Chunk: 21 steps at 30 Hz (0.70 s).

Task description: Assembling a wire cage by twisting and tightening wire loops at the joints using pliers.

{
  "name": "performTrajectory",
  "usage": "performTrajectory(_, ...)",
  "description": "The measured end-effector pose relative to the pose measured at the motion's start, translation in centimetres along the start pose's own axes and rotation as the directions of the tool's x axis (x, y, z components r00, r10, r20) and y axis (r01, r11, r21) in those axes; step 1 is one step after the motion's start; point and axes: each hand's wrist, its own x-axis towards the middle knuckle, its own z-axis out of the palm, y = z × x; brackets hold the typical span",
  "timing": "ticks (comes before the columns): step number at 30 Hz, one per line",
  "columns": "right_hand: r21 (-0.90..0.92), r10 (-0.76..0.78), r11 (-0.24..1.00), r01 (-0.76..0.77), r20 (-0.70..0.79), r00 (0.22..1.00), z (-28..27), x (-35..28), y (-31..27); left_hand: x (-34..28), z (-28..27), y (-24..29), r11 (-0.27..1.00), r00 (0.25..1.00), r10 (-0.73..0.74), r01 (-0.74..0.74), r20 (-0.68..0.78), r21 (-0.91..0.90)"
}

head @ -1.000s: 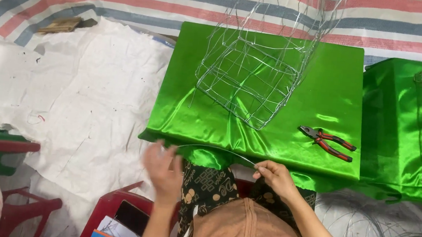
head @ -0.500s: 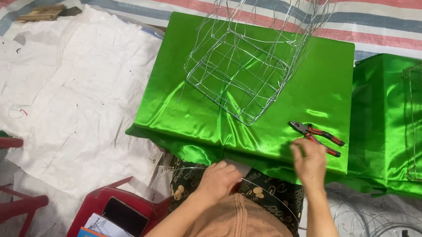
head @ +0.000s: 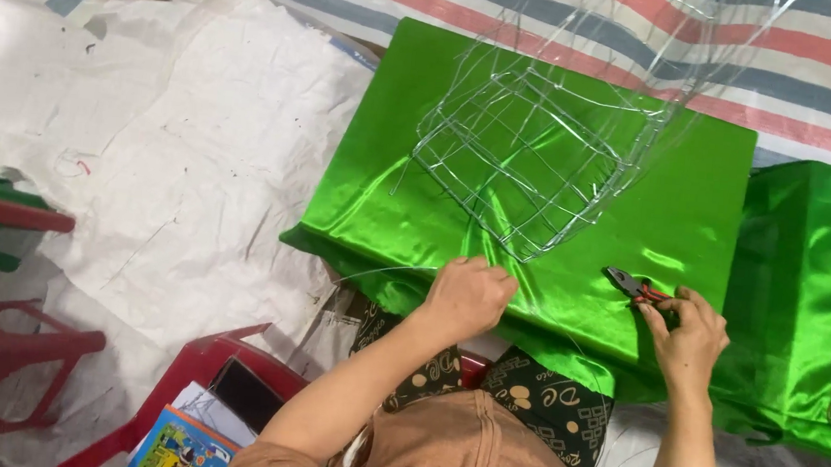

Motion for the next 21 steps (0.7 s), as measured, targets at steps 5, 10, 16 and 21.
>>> performTrajectory(5, -0.243, -0.103, 0.964, 0.112, 0.049, 0.993, -0.1, -0.7, 1.0, 0.4, 0.8, -1.9, 0.969, 0.955, 0.244, -0.235, -0.167, 0.070)
performTrajectory(10, -0.140, -0.344, 0.934, 0.329, -0.103, 0.933, 1.0, -1.0, 3.0, 1.2, 0.3, -2.3, 0.924, 0.839, 0.378, -0.367, -0.392, 0.104)
performTrajectory(16, -0.332, -0.375, 0.879, 0.343, -0.034, 0.927, 1.8, -2.3, 5.4, 1.6, 0.9, -1.0, 0.924, 0.755, 0.353, -0.375, -0.552, 0.078)
performTrajectory(21, -0.251, -0.060, 0.965, 0.079, 0.083, 0.995, 0.9, -2.8, 1.2, 1.8, 1.7, 0.2, 0.919, 0.783, 0.369, -0.386, -0.501, 0.074)
